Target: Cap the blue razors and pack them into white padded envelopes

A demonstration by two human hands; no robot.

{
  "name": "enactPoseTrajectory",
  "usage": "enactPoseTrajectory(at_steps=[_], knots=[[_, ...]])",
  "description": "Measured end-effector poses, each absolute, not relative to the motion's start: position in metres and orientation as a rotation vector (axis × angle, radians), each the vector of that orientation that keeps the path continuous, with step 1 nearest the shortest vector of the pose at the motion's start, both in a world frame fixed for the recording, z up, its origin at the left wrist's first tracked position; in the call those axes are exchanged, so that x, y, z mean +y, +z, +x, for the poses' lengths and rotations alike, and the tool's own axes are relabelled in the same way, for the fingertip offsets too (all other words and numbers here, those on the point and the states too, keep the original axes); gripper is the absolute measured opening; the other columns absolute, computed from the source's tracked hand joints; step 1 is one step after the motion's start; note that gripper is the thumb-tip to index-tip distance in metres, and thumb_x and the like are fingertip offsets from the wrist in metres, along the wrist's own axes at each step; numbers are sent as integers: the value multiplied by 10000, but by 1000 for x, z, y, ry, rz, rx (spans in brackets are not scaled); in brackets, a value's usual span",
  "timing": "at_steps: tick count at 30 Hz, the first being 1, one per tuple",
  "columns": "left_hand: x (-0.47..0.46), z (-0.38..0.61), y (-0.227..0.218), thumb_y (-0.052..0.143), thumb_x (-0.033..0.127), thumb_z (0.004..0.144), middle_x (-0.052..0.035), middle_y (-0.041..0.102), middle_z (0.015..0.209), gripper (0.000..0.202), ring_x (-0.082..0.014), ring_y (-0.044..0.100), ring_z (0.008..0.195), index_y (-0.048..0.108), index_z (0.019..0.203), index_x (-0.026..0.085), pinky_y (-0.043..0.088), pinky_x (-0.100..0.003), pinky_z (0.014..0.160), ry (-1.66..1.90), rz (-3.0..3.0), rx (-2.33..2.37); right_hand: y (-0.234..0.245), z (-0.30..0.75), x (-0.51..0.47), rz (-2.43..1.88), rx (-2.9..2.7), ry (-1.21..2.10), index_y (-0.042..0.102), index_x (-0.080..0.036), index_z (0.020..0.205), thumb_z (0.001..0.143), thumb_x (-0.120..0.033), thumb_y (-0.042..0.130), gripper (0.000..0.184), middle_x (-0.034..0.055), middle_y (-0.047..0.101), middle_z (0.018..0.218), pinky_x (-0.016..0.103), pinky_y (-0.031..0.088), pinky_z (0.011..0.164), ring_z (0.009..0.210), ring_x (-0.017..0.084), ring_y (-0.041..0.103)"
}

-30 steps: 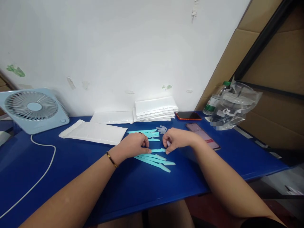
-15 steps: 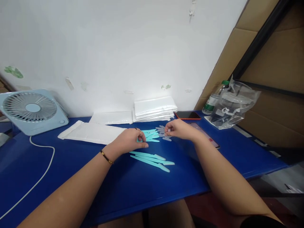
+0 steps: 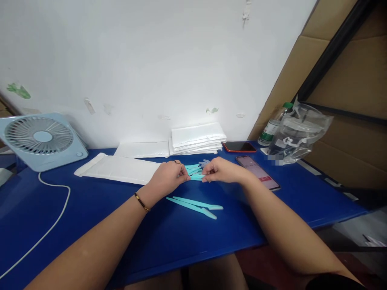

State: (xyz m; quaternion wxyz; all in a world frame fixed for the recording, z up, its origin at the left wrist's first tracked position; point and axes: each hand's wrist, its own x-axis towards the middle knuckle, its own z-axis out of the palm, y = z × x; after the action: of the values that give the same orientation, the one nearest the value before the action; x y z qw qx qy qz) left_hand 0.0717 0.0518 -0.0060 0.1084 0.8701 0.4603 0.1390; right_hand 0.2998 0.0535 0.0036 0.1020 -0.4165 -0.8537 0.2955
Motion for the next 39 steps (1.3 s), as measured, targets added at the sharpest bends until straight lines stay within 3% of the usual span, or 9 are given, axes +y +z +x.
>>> enactPoseTrajectory(at_steps=[4, 8, 13, 19, 22, 27, 33, 37, 39], knots=[[57, 68, -7, 583, 417, 767, -14, 640, 865, 216, -176, 576, 747, 653, 786, 214, 364, -269, 626, 477, 2554, 1494, 0, 315, 65, -1443, -2368, 750, 703, -143, 794, 708, -430, 638, 307, 16, 631, 642, 226, 359, 533, 581, 120, 527], [50, 71, -7, 645, 466, 710, 4, 627, 925, 269, -163, 574, 789, 661, 863, 245, 373, -250, 654, 396, 2589, 1214, 3, 319, 65, -1501, -2278, 546, 703, -153, 910, 662, -431, 683, 372, 44, 665, 761, 230, 364, 554, 639, 137, 543], [37, 77, -8, 640, 380, 734, 29, 633, 778, 145, -123, 557, 713, 670, 750, 239, 354, -234, 664, 118, 2575, 909, 19, 315, 50, -1355, -2454, 741, 712, -158, 850, 726, -414, 623, 298, 23, 655, 706, 227, 371, 554, 613, 127, 541], [40, 75, -9, 594, 404, 747, 7, 634, 791, 196, -130, 546, 674, 671, 754, 225, 344, -250, 629, 159, 2586, 1088, 18, 306, 44, -1260, -2733, 1005, 707, -168, 804, 615, -462, 717, 350, 6, 633, 660, 218, 358, 517, 596, 126, 536], [39, 75, -9, 641, 433, 699, 15, 630, 784, 204, -132, 551, 677, 676, 751, 239, 342, -246, 612, 121, 2585, 1061, 10, 300, 44, -1314, -2786, 956, 695, -161, 776, 600, -429, 737, 324, 8, 621, 647, 216, 336, 491, 555, 113, 514], [40, 74, -6, 592, 362, 749, 9, 638, 757, 159, -142, 556, 667, 675, 707, 234, 338, -258, 614, 141, 2605, 1189, 6, 301, 47, -1275, -2744, 850, 689, -166, 732, 650, -376, 710, 226, 0, 620, 618, 219, 343, 506, 552, 114, 526], [53, 65, 0, 606, 394, 733, -20, 638, 892, 189, -190, 578, 768, 678, 780, 226, 350, -282, 647, 259, 2657, 1458, 6, 318, 64, -1526, -2326, 521, 697, -164, 724, 657, -356, 695, 203, 14, 648, 626, 225, 353, 512, 560, 123, 544], [41, 67, 6, 661, 538, 649, -10, 620, 941, 388, -191, 573, 807, 655, 907, 248, 364, -266, 642, 252, 2623, 1239, 5, 321, 67, -1545, -2244, 431, 703, -164, 735, 662, -309, 683, 163, 22, 655, 632, 222, 368, 514, 570, 128, 558], [31, 70, 7, 675, 504, 655, 11, 622, 884, 321, -167, 565, 777, 661, 866, 262, 364, -255, 647, 136, 2613, 1026, 7, 320, 64, -1503, -2247, 482, 702, -165, 731, 702, -283, 638, 137, 25, 664, 650, 221, 383, 525, 584, 128, 566]])
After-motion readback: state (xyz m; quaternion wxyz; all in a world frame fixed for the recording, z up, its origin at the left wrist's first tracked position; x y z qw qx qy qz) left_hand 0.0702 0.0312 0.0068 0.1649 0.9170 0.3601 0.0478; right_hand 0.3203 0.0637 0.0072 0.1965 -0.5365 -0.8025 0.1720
